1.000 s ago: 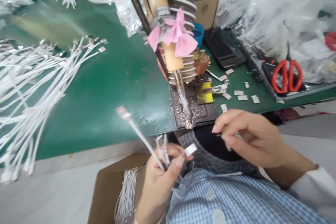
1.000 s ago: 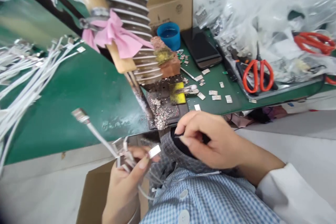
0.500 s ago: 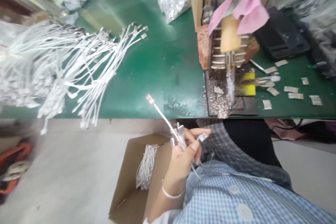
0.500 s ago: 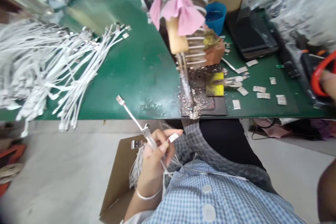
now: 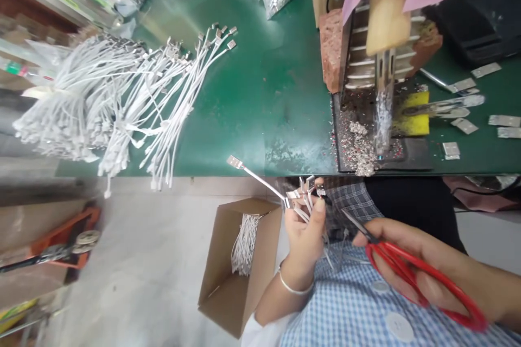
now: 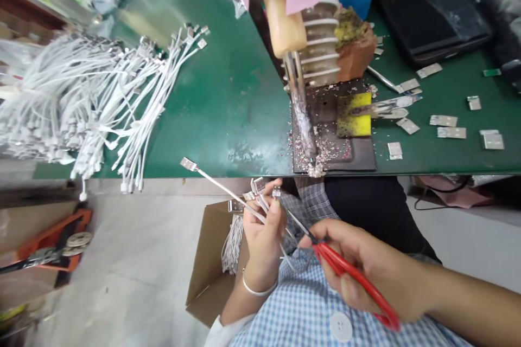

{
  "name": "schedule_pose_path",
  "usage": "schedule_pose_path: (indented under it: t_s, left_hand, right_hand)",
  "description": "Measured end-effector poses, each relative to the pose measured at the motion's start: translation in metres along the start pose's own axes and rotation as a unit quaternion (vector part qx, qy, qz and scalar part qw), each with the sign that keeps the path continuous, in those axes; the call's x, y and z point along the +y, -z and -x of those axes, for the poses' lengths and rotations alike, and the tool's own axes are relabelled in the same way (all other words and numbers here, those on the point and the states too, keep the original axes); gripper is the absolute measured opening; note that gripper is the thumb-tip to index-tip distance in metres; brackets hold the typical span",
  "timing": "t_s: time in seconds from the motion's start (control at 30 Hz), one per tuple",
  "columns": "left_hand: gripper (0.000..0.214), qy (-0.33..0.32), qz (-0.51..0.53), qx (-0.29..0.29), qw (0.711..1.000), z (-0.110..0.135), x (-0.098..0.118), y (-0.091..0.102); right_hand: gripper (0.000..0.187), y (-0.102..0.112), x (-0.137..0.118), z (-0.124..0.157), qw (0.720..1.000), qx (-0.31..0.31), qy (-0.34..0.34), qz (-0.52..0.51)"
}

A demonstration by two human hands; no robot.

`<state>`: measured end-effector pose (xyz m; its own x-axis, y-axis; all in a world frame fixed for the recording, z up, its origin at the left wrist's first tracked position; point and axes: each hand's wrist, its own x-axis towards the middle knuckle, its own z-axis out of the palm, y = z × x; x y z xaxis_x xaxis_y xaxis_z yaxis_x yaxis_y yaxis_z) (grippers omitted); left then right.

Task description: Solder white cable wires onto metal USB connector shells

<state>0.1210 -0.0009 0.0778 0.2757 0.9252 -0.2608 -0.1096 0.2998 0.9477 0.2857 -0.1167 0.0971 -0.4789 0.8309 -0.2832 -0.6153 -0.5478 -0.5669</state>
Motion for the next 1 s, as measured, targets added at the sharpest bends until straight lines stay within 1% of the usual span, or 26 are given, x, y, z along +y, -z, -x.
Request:
schedule_pose_path:
  t_s: [0.03,0.1,0.17,0.27,0.33,0.4,0.47,0.63,0.7,0.8,0.9,1.0]
  left_hand:
    - [0.033,-0.001,0.003,0.005,1.000,-0.001,0.001,-0.002]
    - [0.035,0.000,0.005,0.016,1.000,-0.001,0.005,-0.006]
    - [0.035,0.007,0.001,0.021,1.000,-0.001,0.007,-0.008]
    - [0.035,0.020,-0.005,0.018,1.000,0.001,0.006,-0.008]
    - [0.034,0.025,-0.004,0.011,1.000,0.002,0.005,-0.006]
    - [0.034,0.027,-0.007,0.005,1.000,0.002,0.003,-0.004]
    - [0.035,0.023,-0.011,0.004,1.000,0.003,0.003,-0.003]
    - [0.029,0.011,-0.016,0.001,1.000,0.003,0.003,-0.002]
    - [0.028,0.012,-0.016,0.003,1.000,0.004,0.003,-0.002]
    - [0.027,0.019,-0.017,0.023,0.999,0.006,0.002,-0.003]
    - [0.024,0.034,-0.010,0.053,0.998,0.008,0.000,-0.003]
    - [0.024,0.056,0.014,0.057,0.997,0.009,-0.002,-0.003]
  right_hand:
    - [0.056,-0.002,0.000,-0.012,1.000,-0.001,0.012,-0.011]
    - [0.063,-0.006,-0.001,-0.030,0.999,0.027,0.036,-0.008]
    - [0.061,-0.008,-0.004,-0.040,0.997,0.061,0.040,-0.005]
    - [0.055,-0.014,-0.012,-0.043,0.996,0.089,0.023,0.010]
    - [0.051,-0.017,-0.017,-0.043,0.996,0.085,-0.007,0.036]
    - [0.048,-0.020,-0.021,-0.043,0.996,0.067,-0.041,0.052]
    - [0.045,-0.021,-0.022,-0.045,0.995,0.057,-0.059,0.058]
    - [0.035,-0.020,-0.022,-0.053,0.997,0.038,-0.055,0.044]
    - [0.031,-0.021,-0.024,-0.056,0.996,0.053,-0.055,0.047]
    - [0.026,-0.022,-0.029,-0.059,0.994,0.074,-0.062,0.060]
    - [0.024,-0.022,-0.030,-0.063,0.993,0.068,-0.070,0.069]
    - [0.026,-0.021,-0.027,-0.065,0.993,0.068,-0.069,0.073]
